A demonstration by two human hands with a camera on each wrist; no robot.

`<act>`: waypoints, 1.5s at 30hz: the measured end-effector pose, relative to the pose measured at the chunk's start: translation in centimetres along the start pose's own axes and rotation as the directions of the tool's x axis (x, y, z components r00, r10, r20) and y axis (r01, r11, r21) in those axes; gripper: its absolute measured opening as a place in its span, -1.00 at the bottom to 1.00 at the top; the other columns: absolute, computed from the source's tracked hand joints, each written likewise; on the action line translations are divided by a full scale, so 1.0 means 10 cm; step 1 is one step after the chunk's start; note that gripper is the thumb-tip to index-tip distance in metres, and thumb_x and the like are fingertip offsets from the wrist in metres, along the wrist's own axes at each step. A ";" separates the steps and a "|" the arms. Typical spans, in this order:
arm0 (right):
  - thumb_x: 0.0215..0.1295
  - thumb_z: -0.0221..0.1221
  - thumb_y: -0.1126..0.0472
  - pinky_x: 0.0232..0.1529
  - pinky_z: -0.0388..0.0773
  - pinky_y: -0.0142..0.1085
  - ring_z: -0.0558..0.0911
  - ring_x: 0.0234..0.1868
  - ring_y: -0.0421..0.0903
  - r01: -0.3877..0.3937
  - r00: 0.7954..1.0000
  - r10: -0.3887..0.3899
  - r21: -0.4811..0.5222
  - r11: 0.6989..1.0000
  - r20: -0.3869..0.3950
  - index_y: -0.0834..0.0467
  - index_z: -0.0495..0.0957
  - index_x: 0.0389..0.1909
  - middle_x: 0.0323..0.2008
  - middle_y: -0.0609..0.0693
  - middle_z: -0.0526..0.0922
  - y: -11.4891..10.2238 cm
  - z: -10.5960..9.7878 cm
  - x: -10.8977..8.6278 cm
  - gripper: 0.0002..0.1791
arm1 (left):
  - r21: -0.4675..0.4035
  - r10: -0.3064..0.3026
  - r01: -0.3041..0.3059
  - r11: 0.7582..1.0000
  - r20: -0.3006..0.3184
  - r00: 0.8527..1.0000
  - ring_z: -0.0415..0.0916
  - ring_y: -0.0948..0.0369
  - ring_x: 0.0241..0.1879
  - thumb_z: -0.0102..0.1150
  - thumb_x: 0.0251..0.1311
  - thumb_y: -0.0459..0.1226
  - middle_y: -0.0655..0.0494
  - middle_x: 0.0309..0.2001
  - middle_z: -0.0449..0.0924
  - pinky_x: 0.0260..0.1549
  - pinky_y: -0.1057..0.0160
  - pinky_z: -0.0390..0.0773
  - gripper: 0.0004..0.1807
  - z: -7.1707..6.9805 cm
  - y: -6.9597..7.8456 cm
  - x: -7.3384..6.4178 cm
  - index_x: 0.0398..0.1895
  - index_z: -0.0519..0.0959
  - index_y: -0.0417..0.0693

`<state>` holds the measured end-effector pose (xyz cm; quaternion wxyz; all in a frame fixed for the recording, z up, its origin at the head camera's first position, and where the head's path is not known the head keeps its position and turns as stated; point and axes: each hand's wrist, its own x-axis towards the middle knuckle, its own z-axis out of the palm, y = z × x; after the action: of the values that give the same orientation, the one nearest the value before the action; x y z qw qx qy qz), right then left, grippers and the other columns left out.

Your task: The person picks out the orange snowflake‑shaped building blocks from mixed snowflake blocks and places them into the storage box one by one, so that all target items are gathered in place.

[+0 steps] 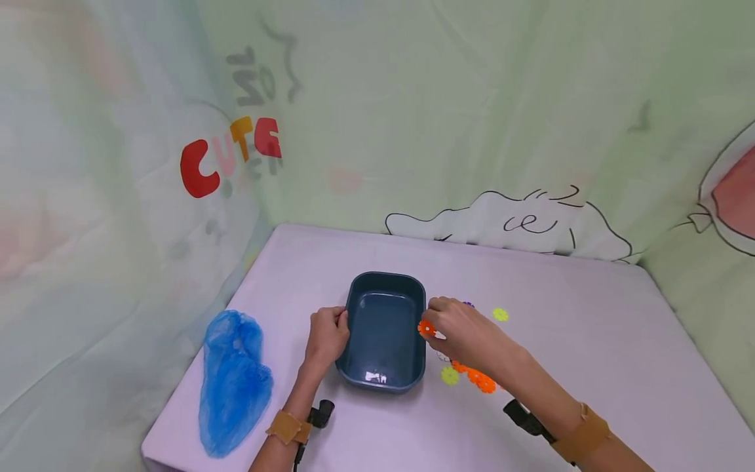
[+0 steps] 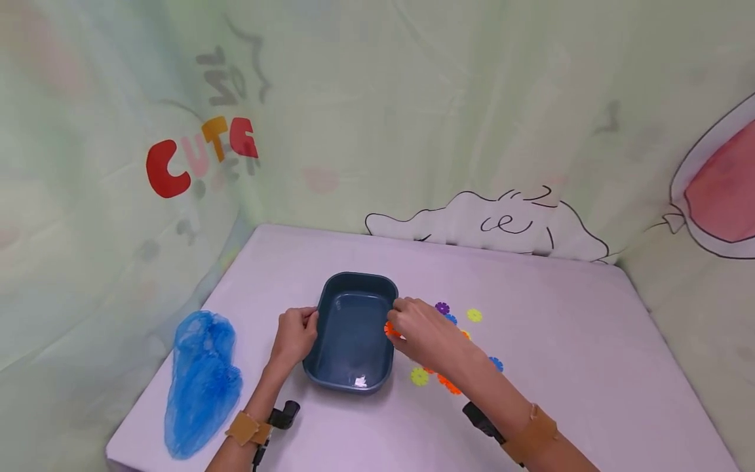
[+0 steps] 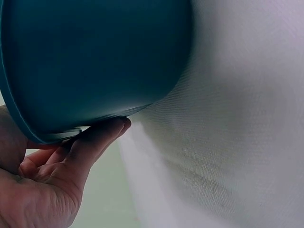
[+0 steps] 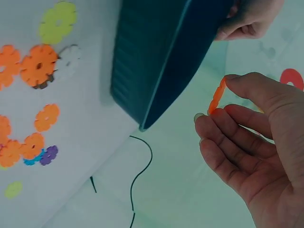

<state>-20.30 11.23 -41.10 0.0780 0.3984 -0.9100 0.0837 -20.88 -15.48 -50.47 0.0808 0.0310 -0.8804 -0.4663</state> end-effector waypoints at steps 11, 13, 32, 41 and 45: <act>0.12 0.61 0.31 -0.36 0.63 -0.44 0.54 -0.39 -0.16 0.087 0.996 -0.087 0.014 0.996 -0.010 0.20 0.79 -0.24 -0.41 -0.05 0.59 -0.09 0.02 0.21 -0.78 | -0.019 -0.015 0.015 1.000 -0.006 1.000 0.60 0.20 -0.44 0.11 0.59 -0.41 -0.17 -0.33 0.77 -0.49 0.34 0.57 -0.70 0.10 0.08 0.01 0.17 0.68 -0.47; 0.11 0.62 0.30 -0.33 0.68 -0.43 0.56 -0.37 -0.15 0.083 0.997 -0.083 0.017 0.996 0.002 0.20 0.79 -0.22 -0.39 -0.04 0.61 -0.10 0.05 0.22 -0.76 | -0.022 -0.019 0.019 1.000 0.000 1.000 0.60 0.19 -0.44 0.11 0.60 -0.40 -0.17 -0.33 0.76 -0.49 0.34 0.57 -0.70 0.14 0.10 0.01 0.17 0.69 -0.46; 0.13 0.61 0.30 -0.24 0.73 -0.41 0.62 -0.36 -0.14 0.163 0.983 -0.170 0.100 0.982 0.068 0.25 0.78 -0.21 -0.35 0.00 0.67 -0.13 0.36 0.36 -0.75 | -0.055 -0.020 0.023 0.998 0.047 0.999 0.58 0.21 -0.51 0.12 0.61 -0.39 0.03 -0.55 0.59 -0.44 0.36 0.68 -0.72 0.35 0.31 0.01 0.09 0.74 -0.42; 0.14 0.61 0.31 -0.22 0.73 -0.40 0.62 -0.35 -0.13 0.202 0.970 -0.215 0.114 0.973 0.115 0.26 0.76 -0.24 -0.31 0.04 0.71 -0.18 0.56 0.45 -0.76 | -0.048 -0.029 0.031 0.998 0.042 0.999 0.58 0.23 -0.51 0.11 0.61 -0.38 0.04 -0.51 0.62 -0.47 0.37 0.66 -0.73 0.33 0.29 0.03 0.05 0.75 -0.41; 0.16 0.60 0.30 -0.26 0.70 -0.44 0.61 -0.36 -0.14 0.212 0.962 -0.229 0.122 0.970 0.150 0.27 0.76 -0.24 -0.31 0.03 0.69 -0.23 0.65 0.46 -0.76 | -0.048 -0.044 0.046 0.998 0.044 0.998 0.57 0.23 -0.52 0.11 0.61 -0.37 0.05 -0.51 0.62 -0.48 0.40 0.64 -0.72 0.32 0.26 0.00 0.07 0.74 -0.41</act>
<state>-22.20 5.05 -46.31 -0.0090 0.5065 -0.8576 0.0892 -21.37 -11.44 -50.11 0.0522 0.0390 -0.8692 -0.4901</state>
